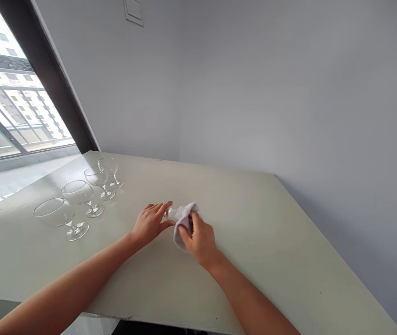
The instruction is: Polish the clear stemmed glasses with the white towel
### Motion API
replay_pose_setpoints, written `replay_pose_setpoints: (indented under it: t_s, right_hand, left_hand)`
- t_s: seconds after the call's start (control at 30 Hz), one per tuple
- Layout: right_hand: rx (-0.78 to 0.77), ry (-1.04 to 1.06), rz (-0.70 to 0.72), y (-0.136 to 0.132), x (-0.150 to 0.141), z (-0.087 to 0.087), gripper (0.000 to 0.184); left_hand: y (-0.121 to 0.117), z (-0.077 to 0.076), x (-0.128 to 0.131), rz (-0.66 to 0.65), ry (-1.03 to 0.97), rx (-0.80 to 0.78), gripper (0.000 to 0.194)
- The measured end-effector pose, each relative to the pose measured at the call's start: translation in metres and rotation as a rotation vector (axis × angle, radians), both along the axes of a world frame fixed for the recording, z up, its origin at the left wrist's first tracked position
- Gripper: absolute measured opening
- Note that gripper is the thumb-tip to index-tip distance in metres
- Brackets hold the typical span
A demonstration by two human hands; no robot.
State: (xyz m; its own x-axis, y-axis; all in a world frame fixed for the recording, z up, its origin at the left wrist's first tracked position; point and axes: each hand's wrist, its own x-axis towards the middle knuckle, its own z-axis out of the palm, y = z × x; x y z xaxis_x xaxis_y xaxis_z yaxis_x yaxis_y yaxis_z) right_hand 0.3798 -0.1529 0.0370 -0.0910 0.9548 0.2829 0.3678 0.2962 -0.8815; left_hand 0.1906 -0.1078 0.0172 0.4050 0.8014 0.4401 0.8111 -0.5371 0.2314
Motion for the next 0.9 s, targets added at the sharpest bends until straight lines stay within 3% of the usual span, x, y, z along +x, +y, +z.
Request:
replay_pose_setpoints:
  t_s: [0.2, 0.27, 0.37, 0.53, 0.6, 0.73, 0.9]
  right_hand:
    - [-0.487, 0.304, 0.482, -0.007, -0.003, 0.009, 0.03]
    - [-0.59, 0.428, 0.584, -0.007, -0.002, 0.013, 0.033]
    - [-0.588, 0.513, 0.491, -0.007, -0.002, 0.019, 0.033]
    - [-0.36, 0.425, 0.109, -0.007, -0.002, 0.026, 0.03]
    - [-0.385, 0.491, 0.119, -0.008, -0.002, 0.027, 0.03]
    - [-0.574, 0.737, 0.297, -0.013, -0.009, 0.023, 0.028]
    - [-0.55, 0.695, 0.231, -0.018, -0.018, 0.01, 0.031]
  left_hand:
    - [-0.005, 0.004, 0.0, -0.094, 0.066, 0.142, 0.038]
    - [-0.007, 0.007, 0.001, -0.117, 0.079, 0.19, 0.036]
    - [-0.011, 0.01, 0.005, -0.087, 0.077, 0.212, 0.035]
    - [-0.013, 0.013, 0.011, 0.059, 0.11, 0.179, 0.042]
    - [-0.012, 0.013, 0.011, 0.08, 0.123, 0.188, 0.042]
    - [-0.015, 0.01, 0.011, -0.007, 0.089, 0.252, 0.037]
    - [-0.02, 0.008, 0.014, -0.073, 0.07, 0.239, 0.04]
